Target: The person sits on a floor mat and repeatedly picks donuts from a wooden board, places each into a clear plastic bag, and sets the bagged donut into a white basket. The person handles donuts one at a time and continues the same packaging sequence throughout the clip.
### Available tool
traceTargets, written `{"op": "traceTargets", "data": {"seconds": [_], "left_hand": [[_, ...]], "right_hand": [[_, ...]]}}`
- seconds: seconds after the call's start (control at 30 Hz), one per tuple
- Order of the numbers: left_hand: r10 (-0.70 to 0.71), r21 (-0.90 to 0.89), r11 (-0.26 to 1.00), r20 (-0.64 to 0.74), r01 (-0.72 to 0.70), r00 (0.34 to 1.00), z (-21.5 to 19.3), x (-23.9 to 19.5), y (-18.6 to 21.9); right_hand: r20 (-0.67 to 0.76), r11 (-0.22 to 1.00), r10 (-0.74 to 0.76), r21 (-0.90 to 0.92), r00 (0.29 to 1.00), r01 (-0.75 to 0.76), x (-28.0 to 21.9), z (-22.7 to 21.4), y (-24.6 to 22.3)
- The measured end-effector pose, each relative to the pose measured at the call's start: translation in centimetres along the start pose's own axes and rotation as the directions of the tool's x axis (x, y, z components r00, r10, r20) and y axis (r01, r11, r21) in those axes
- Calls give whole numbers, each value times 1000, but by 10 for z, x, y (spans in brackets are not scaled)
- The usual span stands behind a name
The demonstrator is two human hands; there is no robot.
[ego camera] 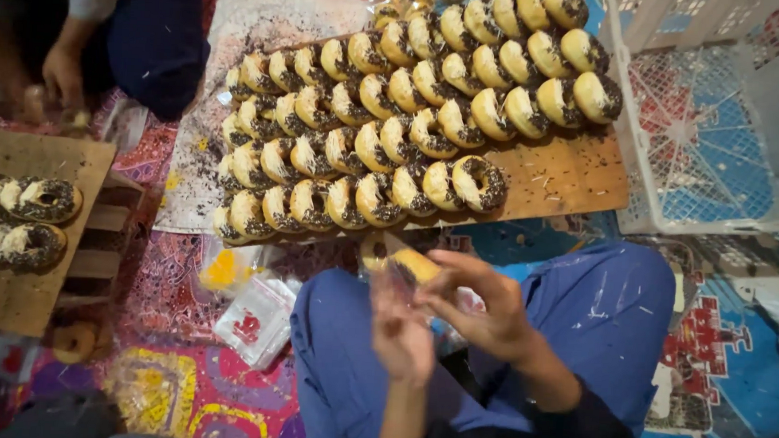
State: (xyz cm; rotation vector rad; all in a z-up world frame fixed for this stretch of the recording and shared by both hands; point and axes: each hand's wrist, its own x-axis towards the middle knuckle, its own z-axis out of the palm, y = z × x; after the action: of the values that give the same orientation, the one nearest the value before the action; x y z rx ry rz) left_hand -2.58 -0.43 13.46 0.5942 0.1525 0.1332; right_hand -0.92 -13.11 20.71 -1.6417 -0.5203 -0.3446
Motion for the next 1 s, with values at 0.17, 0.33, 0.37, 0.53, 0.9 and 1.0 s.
{"op": "traceTargets", "data": {"seconds": [0.17, 0.33, 0.37, 0.53, 0.9, 1.0], "left_hand": [[123, 676, 468, 588, -569, 799, 5, 11, 54], [-19, 747, 14, 665, -665, 746, 57, 12, 99], [-20, 722, 2, 691, -691, 722, 67, 8, 104], [99, 414, -194, 910, -889, 403, 91, -11, 114], [64, 575, -52, 818, -816, 572, 64, -23, 128], [-31, 586, -51, 809, -809, 587, 43, -24, 126]], "right_hand": [[617, 984, 81, -173, 783, 34, 20, -43, 4], [349, 997, 70, -50, 934, -56, 25, -70, -19], [289, 1000, 17, -10, 957, -14, 22, -72, -24], [265, 977, -214, 40, 940, 211, 19, -64, -36], [294, 425, -730, -511, 617, 747, -12, -15, -3], [494, 377, -577, -546, 650, 749, -51, -6, 25]]}}
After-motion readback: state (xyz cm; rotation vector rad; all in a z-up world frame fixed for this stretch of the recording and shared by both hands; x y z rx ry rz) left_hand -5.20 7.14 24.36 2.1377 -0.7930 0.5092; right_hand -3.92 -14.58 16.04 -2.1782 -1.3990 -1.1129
